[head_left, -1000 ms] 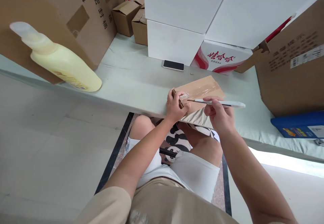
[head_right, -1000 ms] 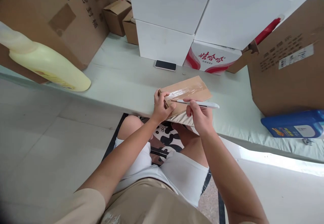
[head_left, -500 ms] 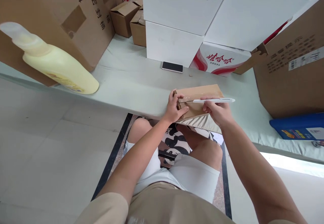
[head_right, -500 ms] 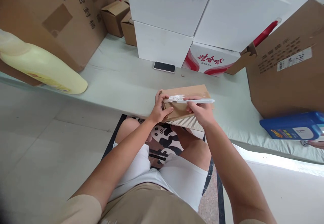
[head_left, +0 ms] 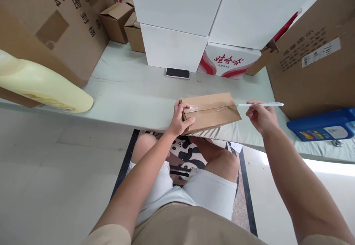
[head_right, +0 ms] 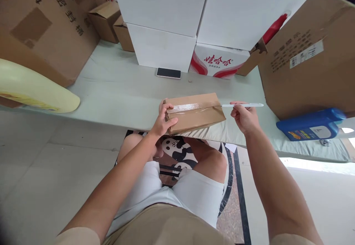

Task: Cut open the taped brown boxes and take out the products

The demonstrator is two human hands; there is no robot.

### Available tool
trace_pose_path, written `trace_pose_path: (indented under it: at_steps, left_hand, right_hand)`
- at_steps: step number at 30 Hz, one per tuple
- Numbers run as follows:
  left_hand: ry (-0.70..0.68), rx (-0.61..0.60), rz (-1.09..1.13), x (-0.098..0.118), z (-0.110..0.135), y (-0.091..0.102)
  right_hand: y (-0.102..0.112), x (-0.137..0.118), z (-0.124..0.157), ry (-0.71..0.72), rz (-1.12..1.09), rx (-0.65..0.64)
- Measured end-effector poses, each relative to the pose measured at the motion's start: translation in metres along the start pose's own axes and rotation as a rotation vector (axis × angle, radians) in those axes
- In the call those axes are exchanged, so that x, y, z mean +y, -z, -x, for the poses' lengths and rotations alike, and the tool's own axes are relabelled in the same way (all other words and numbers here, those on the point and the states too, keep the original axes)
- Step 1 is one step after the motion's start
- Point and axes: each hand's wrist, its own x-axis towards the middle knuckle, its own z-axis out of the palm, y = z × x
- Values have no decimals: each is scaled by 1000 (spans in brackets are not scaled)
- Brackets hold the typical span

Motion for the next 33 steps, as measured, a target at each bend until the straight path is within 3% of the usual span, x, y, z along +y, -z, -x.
trace_pose_path:
  at_steps: [4, 7, 10, 14, 17, 23, 26, 29, 33]
  left_hand:
    - [9, 4, 35, -1, -1, 0]
    - [11, 3, 36, -1, -1, 1]
    - [11, 4, 27, -1, -1, 1]
    - [17, 30, 36, -3, -2, 2]
    - [61, 2, 19, -3, -7, 6]
    - [136, -30, -21, 5, -45, 17]
    - [203, 86, -116, 19, -63, 25]
    - [202, 240, -322, 41, -59, 36]
    - [149, 203, -418, 65, -30, 47]
  right_hand:
    - [16, 7, -9, 64, 47, 19]
    - [32, 20, -19, 123, 133, 163]
    - [46, 50, -18, 148, 310, 300]
    - [51, 98, 3, 117, 682, 137]
    - [43, 116, 13, 70, 717, 58]
    - [2, 91, -1, 71, 588, -39]
    - [-20, 67, 1, 90, 346, -93]
    - [-31, 48, 19, 137, 156, -100]
    - [-31, 34, 50, 241, 216, -149]
